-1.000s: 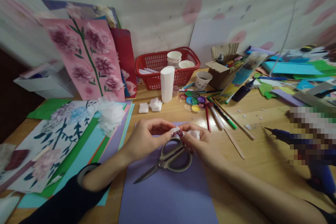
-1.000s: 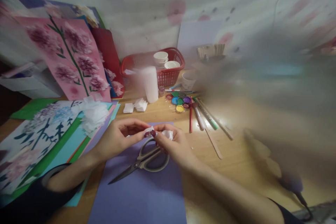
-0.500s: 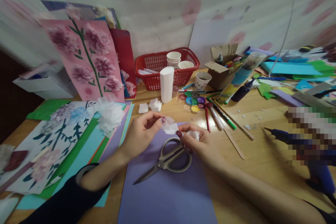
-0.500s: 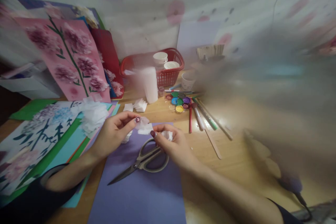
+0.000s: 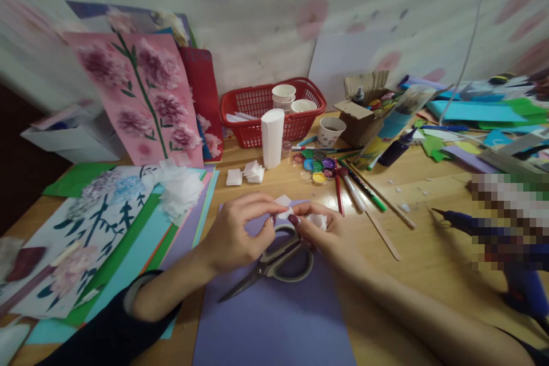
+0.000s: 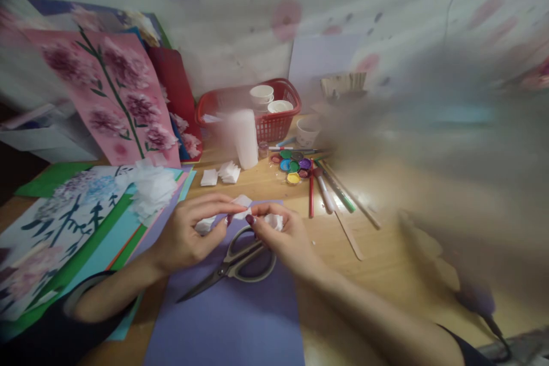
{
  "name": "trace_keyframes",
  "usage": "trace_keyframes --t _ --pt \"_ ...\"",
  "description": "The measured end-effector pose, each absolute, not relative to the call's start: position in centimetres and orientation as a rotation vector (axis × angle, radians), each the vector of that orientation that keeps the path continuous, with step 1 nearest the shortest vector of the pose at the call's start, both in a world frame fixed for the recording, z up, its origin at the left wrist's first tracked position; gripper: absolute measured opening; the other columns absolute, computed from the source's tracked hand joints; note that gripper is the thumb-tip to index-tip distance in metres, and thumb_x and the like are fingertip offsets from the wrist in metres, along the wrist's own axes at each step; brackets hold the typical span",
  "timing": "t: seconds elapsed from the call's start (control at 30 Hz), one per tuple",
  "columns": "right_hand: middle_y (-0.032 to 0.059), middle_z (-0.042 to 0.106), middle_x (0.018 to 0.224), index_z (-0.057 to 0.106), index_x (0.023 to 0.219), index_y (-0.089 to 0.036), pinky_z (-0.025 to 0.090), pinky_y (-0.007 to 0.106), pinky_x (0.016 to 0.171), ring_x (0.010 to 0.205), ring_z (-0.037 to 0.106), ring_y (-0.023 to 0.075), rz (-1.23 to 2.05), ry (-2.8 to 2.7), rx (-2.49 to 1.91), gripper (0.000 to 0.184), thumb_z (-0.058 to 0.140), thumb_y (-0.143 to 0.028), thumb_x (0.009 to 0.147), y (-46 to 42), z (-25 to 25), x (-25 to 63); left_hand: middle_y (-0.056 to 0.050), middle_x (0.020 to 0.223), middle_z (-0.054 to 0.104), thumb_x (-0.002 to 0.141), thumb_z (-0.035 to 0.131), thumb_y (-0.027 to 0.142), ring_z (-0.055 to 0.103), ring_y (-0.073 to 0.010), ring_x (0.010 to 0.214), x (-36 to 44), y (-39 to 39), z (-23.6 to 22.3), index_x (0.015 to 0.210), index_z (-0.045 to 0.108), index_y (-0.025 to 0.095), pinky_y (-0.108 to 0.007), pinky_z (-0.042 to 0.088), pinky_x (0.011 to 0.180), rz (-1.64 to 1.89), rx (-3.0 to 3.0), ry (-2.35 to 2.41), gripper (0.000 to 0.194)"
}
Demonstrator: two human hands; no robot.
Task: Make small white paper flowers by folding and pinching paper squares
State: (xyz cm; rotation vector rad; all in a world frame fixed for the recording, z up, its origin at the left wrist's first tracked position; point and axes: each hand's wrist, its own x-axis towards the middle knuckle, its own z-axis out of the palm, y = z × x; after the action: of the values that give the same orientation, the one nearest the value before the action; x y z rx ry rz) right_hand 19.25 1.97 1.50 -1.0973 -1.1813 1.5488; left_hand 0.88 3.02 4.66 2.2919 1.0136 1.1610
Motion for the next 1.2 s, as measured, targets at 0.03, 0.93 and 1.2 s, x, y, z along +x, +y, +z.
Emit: trace_keyframes --t 0.03,0.93,1.2 --pt "-0.0054 0.048 0.055 0.068 0.084 -0.016 0.027 0.020 0.045 0.047 0.037 0.0069 1.553 -1.183 -1.103 0.031 0.074 -0.044 0.074 1.96 1.56 19.25 -0.008 0.088 0.075 0.078 0.057 0.005 0.070 -0.0161 0.082 0.94 2.97 4.66 0.092 0.075 0.011 -0.024 0.056 0.077 1.167 2.291 1.016 0.024" --pt "-0.0042 0.052 0.055 0.074 0.089 -0.015 0.032 0.020 0.046 0.047 0.040 0.0070 1.517 -1.216 -1.100 0.033 0.071 -0.046 0.077 1.56 1.82 19.21 -0.005 0.088 0.079 0.081 0.062 0.021 0.073 -0.0166 0.083 1.37 3.17 4.70 0.082 0.078 0.017 -0.023 0.057 0.075 0.978 1.589 1.132 0.016" --pt "-0.0025 0.055 0.060 0.069 0.080 -0.016 0.032 0.021 0.047 0.050 0.043 0.0090 1.466 -1.234 -1.160 0.033 0.076 -0.046 0.069 1.83 1.81 19.09 -0.007 0.090 0.077 0.083 0.061 0.021 0.071 -0.0180 0.085 1.91 2.60 3.89 0.086 0.077 0.016 -0.027 0.055 0.078 1.025 1.677 1.220 0.017"
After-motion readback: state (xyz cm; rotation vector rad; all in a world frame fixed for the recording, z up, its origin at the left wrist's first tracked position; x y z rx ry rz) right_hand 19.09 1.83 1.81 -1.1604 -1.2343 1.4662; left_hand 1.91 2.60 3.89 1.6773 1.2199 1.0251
